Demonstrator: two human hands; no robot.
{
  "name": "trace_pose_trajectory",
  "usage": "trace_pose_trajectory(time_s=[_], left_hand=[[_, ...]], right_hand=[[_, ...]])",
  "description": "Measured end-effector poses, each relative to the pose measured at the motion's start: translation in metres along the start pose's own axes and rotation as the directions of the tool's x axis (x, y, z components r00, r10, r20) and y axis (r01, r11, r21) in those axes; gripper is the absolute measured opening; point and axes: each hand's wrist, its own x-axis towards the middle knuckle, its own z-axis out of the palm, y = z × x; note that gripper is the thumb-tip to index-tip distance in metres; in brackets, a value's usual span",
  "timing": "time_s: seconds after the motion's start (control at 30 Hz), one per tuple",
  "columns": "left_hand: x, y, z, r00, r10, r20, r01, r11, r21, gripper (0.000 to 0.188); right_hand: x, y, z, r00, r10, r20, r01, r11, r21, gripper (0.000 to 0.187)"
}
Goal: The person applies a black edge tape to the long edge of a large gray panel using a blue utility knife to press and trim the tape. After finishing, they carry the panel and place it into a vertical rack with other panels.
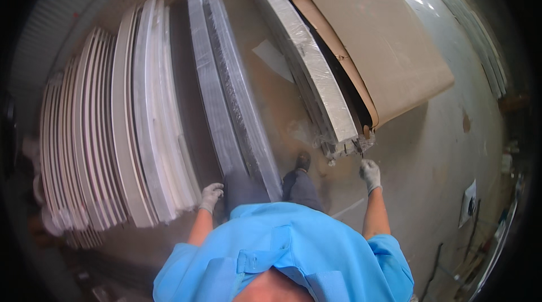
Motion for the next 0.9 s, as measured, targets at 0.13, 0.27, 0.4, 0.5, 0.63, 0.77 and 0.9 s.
trace_pose_trajectory(time_s=[0.13, 0.27, 0.4, 0.5, 0.63, 0.77, 0.9], left_hand=[[-0.026, 0.034, 0.006, 0.971, -0.215, -0.099, 0.174, 0.932, -0.317, 0.039], [-0.028, 0.055, 0.026, 0.945, -0.311, -0.104, 0.259, 0.902, -0.346, 0.034], [-0.003, 0.104, 0.058, 0.991, -0.134, -0.024, 0.126, 0.971, -0.203, 0.043], [0.050, 0.159, 0.076, 0.988, -0.120, 0.103, 0.132, 0.984, -0.118, 0.037], [0.147, 0.232, 0.089, 0.989, -0.053, 0.140, 0.066, 0.993, -0.093, 0.034], [0.246, 0.308, 0.081, 0.989, -0.063, 0.133, 0.092, 0.971, -0.222, 0.026], [0.318, 0.397, 0.041, 0.984, -0.161, 0.083, 0.177, 0.946, -0.270, 0.024]], right_hand=[[0.047, -0.077, -0.001, 0.987, -0.146, 0.067, 0.140, 0.986, 0.088, 0.026], [0.065, -0.084, 0.018, 0.982, -0.117, 0.148, 0.111, 0.993, 0.049, 0.024], [0.056, -0.047, 0.028, 0.957, 0.141, 0.255, -0.127, 0.989, -0.071, 0.023], [0.055, -0.032, 0.031, 0.939, 0.299, 0.170, -0.286, 0.953, -0.099, 0.023], [0.101, -0.066, 0.046, 0.957, 0.204, 0.207, -0.199, 0.979, -0.044, 0.023], [0.191, -0.163, 0.090, 0.963, 0.251, 0.095, -0.253, 0.967, 0.011, 0.024], [0.270, -0.285, 0.160, 0.951, 0.235, 0.202, -0.263, 0.956, 0.127, 0.022]])
